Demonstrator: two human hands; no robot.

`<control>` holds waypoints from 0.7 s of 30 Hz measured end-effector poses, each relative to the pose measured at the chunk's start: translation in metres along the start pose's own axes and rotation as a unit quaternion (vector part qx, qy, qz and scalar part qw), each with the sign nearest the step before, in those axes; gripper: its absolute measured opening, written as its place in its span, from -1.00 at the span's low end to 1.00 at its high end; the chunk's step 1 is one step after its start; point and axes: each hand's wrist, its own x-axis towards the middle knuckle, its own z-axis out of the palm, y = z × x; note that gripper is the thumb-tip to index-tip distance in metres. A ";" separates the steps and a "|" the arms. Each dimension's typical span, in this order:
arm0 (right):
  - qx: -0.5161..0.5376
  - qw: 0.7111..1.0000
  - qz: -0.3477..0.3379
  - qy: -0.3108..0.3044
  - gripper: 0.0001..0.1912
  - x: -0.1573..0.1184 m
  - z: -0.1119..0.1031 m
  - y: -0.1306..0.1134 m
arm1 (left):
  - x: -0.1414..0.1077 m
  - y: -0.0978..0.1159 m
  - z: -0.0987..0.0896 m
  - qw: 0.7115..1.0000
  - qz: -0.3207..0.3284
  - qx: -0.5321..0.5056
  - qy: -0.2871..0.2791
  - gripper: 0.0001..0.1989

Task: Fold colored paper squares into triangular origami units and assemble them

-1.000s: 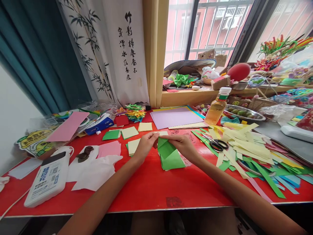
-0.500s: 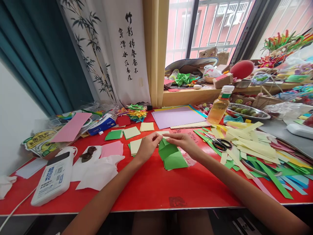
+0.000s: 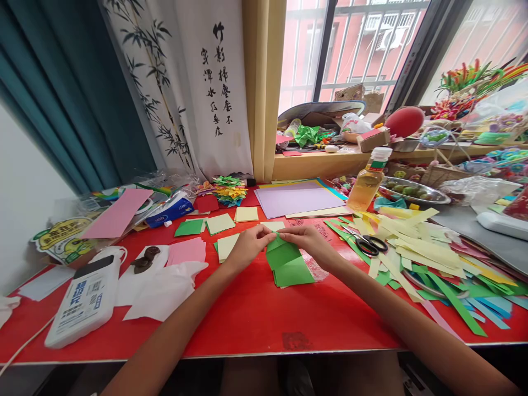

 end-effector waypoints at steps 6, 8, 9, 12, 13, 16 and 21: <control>-0.012 1.000 -0.010 0.013 -0.70 0.001 0.001 0.002 | 0.000 -0.002 0.001 1.000 -0.004 -0.004 -0.005 -0.76; -0.014 1.000 -0.014 0.024 -0.71 0.000 0.003 0.001 | 0.000 -0.002 0.001 1.000 -0.003 -0.011 -0.006 -0.76; -0.014 0.999 -0.016 0.028 -0.72 0.000 0.003 0.001 | 0.000 -0.002 0.001 1.000 -0.002 -0.014 -0.006 -0.77; -0.013 0.999 -0.018 0.035 -0.73 0.000 0.005 0.001 | 0.000 -0.002 0.001 1.000 -0.002 -0.016 -0.006 -0.77; -0.014 0.999 -0.018 0.036 -0.73 0.000 0.006 0.001 | 0.001 -0.002 0.001 1.000 -0.003 -0.016 -0.004 -0.77; -0.015 0.999 -0.015 0.038 -0.73 0.000 0.006 0.001 | 0.001 -0.003 0.002 1.000 -0.003 -0.017 0.008 -0.78; -0.023 0.999 -0.014 0.036 -0.68 -0.002 0.006 -0.001 | 0.000 0.000 0.003 1.000 -0.004 -0.013 0.027 -0.79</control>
